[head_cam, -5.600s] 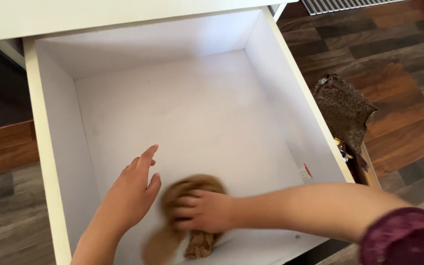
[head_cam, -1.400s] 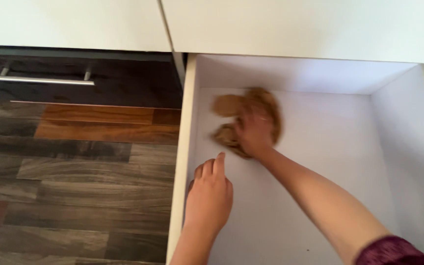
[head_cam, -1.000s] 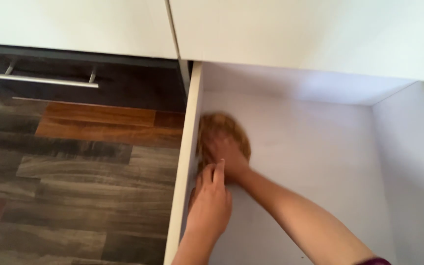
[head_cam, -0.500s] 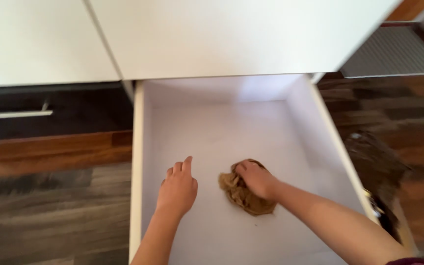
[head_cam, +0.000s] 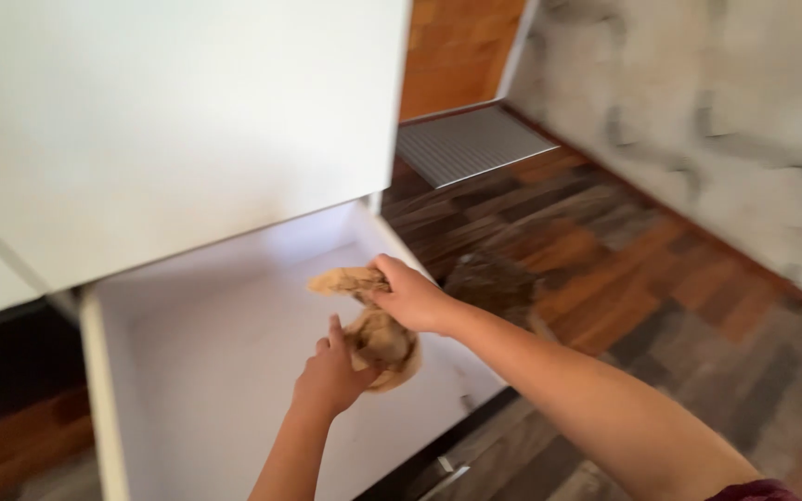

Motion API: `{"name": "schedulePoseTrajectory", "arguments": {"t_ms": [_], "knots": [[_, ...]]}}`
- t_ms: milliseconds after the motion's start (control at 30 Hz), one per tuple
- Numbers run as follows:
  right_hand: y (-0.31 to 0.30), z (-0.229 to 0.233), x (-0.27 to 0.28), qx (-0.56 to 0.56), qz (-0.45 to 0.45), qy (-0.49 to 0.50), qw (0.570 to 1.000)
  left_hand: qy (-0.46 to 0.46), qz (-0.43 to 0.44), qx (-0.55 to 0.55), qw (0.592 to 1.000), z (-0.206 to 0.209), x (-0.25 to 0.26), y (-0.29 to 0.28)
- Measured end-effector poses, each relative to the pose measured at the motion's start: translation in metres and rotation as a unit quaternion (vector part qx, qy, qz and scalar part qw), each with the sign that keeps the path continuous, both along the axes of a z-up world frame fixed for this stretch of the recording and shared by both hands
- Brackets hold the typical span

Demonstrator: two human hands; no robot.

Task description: Cleaning the inside surfaces of a large white drawer with a brown cloth.

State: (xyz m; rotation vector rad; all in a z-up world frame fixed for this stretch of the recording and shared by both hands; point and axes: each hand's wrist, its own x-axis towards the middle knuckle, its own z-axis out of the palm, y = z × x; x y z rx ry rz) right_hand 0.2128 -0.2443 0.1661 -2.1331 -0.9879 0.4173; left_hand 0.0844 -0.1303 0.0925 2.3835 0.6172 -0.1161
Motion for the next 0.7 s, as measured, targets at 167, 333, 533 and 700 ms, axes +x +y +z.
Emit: {"name": "schedulePoseTrajectory", "arguments": {"t_ms": [167,333,533,700], "knots": [[-0.063,0.045,0.006,0.109,-0.072,0.089,0.987,-0.041,-0.034,0.049,0.997,0.001,0.049,-0.043],[-0.151,0.073,0.016,0.119,-0.22,0.064,0.966,-0.226,-0.048,-0.052,0.972,0.058,0.075,-0.096],[-0.254,0.103,-0.018,0.127,-0.265,0.263,0.919,-0.28,-0.118,-0.171,0.937,0.146,0.073,-0.193],[-0.315,0.112,-0.045,0.253,-0.293,0.328,0.862,-0.192,-0.151,-0.108,0.964,0.154,0.094,-0.266]]}}
